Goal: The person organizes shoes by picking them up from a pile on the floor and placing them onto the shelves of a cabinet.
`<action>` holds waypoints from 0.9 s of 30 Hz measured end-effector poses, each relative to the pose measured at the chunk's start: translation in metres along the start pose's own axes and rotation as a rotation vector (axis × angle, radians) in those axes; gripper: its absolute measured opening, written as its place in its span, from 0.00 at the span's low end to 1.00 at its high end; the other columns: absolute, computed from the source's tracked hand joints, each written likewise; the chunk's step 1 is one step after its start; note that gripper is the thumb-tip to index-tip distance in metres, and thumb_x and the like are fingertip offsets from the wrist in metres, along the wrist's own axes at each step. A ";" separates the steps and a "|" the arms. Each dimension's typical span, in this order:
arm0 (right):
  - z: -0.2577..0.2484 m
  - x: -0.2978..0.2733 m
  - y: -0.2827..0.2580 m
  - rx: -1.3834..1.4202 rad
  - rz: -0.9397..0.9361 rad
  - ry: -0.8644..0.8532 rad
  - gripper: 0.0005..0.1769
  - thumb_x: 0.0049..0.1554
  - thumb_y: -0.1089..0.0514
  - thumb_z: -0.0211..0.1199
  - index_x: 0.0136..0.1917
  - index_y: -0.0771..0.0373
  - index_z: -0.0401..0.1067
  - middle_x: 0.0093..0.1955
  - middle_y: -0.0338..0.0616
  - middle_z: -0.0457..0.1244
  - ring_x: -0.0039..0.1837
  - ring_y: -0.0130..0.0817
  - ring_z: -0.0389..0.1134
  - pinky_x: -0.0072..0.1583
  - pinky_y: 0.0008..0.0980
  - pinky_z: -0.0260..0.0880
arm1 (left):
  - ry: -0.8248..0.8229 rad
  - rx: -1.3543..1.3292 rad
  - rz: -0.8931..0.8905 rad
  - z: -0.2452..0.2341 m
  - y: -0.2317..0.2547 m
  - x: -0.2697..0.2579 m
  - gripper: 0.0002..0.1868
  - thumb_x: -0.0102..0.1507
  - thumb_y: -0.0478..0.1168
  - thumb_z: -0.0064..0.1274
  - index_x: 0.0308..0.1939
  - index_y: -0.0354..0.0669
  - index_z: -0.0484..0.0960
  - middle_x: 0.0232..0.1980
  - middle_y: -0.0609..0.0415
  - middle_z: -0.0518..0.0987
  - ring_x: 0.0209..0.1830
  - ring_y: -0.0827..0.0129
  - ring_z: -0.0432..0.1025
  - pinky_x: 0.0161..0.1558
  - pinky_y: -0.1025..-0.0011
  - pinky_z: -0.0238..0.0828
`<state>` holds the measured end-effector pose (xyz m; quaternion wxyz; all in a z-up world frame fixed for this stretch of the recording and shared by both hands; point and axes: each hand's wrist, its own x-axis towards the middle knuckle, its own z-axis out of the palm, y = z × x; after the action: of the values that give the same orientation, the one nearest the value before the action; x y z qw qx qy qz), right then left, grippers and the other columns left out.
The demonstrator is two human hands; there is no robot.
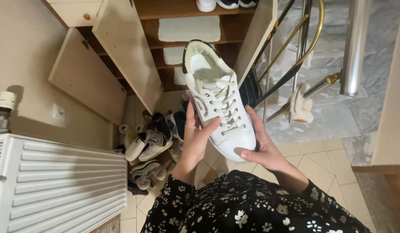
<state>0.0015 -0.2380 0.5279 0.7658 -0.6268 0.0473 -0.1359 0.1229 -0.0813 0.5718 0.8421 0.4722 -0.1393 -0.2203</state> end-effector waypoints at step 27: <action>-0.034 0.141 0.048 0.376 -0.100 -0.229 0.73 0.39 0.68 0.84 0.84 0.56 0.39 0.79 0.60 0.51 0.75 0.52 0.58 0.70 0.50 0.63 | -0.002 0.130 -0.168 -0.020 -0.007 0.132 0.54 0.61 0.44 0.63 0.82 0.46 0.43 0.82 0.35 0.49 0.81 0.40 0.46 0.74 0.53 0.54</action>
<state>0.1355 -0.2994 0.4882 0.8619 -0.4859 -0.0970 -0.1080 0.2437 -0.1363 0.5592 0.7881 0.5355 -0.1141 -0.2812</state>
